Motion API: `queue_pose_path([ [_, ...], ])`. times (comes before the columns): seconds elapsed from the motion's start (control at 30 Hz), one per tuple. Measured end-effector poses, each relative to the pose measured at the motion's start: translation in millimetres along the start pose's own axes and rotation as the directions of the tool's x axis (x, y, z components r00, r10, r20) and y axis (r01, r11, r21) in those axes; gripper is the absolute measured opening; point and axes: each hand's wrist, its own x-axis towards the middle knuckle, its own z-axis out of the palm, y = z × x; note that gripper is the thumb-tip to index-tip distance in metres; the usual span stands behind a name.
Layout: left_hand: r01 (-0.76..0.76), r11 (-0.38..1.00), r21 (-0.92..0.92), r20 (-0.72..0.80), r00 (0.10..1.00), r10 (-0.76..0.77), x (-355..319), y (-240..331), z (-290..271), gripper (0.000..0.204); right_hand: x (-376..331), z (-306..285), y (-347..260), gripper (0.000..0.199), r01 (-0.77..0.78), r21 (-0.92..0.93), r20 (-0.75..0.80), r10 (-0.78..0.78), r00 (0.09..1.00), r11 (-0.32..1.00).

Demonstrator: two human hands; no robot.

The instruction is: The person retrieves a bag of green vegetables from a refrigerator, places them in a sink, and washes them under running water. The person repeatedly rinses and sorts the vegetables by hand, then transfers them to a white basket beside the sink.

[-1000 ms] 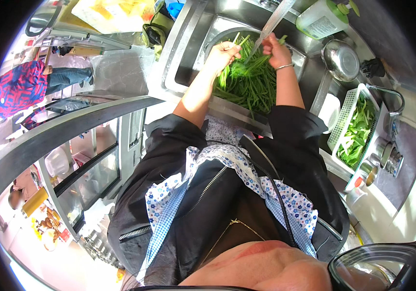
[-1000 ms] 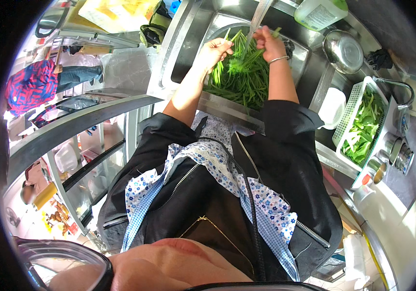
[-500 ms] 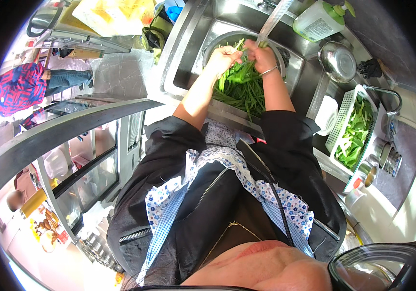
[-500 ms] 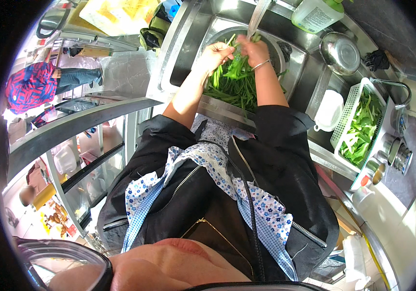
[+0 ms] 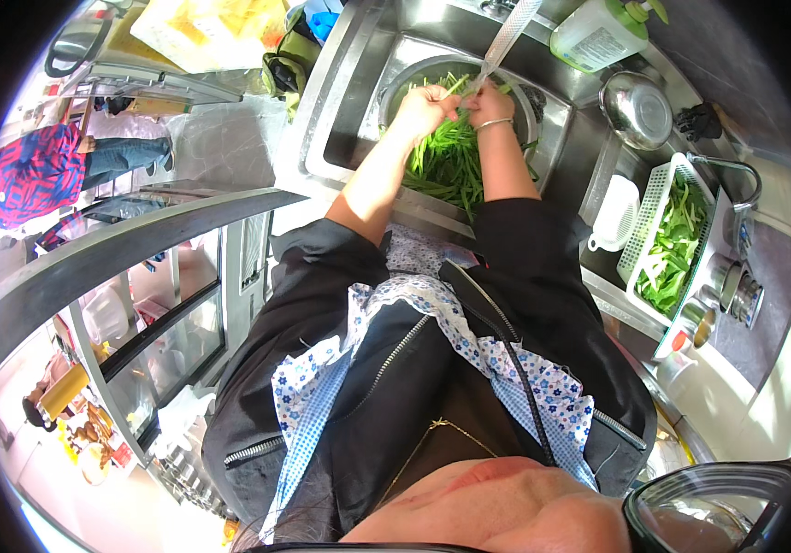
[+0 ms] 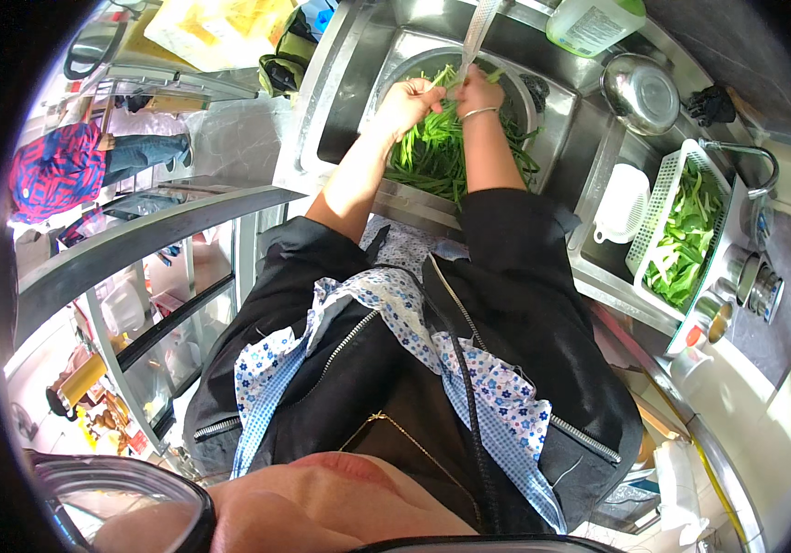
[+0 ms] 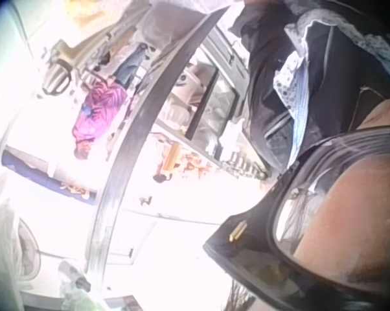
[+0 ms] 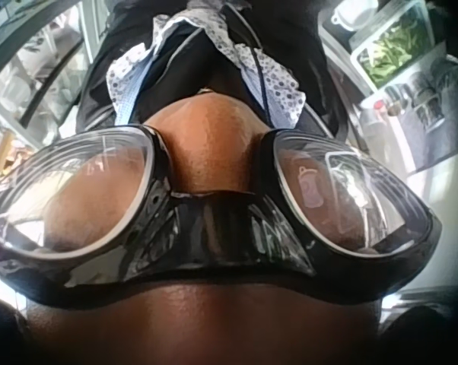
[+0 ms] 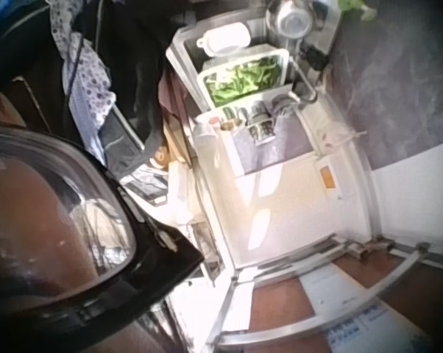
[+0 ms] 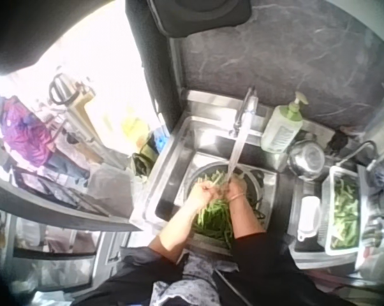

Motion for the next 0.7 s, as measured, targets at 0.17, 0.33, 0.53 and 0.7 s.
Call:
queue_pose_path([
  [0.17,0.059,0.894,-0.445,0.035,0.998,-0.049,-2.4,-5.4,2.2,0.018,6.1,-18.6,-23.7,0.023,0.052,-0.199,0.28,0.006,0.96,0.979],
  [0.33,0.108,0.858,-0.503,0.139,0.989,-0.044,3.8,-1.9,1.5,0.025,-4.1,-17.6,-11.6,0.043,0.207,-0.466,0.461,0.036,0.887,0.86],
  [0.53,0.094,0.812,-0.576,0.171,0.985,0.007,7.0,-2.2,1.4,0.027,-22.8,-8.6,-16.2,0.036,0.036,-0.356,0.456,0.14,0.879,0.934],
  [0.7,0.004,0.874,-0.487,0.177,0.98,0.094,7.2,-3.9,-22.8,0.016,-22.2,13.8,-37.7,0.023,0.333,-0.345,0.484,-0.138,0.864,0.877],
])
